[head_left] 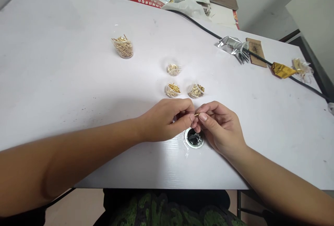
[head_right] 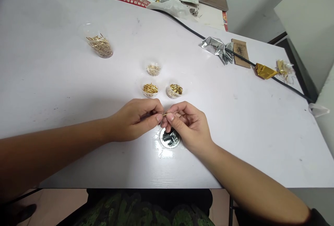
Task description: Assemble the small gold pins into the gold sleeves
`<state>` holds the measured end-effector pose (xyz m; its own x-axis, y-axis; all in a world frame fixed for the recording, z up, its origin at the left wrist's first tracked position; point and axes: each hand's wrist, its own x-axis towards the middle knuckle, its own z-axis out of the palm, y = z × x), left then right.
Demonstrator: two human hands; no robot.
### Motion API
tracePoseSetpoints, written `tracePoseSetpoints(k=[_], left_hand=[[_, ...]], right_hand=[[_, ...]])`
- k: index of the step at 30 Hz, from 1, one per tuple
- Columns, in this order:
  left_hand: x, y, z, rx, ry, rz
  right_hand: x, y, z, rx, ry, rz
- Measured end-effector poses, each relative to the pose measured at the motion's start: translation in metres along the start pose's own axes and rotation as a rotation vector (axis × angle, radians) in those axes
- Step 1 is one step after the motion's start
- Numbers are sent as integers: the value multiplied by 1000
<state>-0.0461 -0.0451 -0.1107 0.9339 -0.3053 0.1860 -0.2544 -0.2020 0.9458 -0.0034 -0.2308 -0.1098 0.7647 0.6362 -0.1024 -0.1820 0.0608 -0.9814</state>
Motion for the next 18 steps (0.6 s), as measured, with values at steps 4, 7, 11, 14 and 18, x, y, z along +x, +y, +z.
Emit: tracePoseSetpoints(k=[4,7,11,14,18], left_hand=[[0,-2,1,-41,13,-20],[0,-2,2,-51,17,-27],[0,-2,2,-53,32,-29],[0,-4,3,-93,19,-39],[1,-4,3,-239,-18,-40]], right_hand=[[0,0,-1,-3,-23,1],[-1,1,-1,-1,-26,0],[-1,1,-2,24,-47,-11],[0,0,-3,51,-64,-1],[1,0,-3,48,-91,22]])
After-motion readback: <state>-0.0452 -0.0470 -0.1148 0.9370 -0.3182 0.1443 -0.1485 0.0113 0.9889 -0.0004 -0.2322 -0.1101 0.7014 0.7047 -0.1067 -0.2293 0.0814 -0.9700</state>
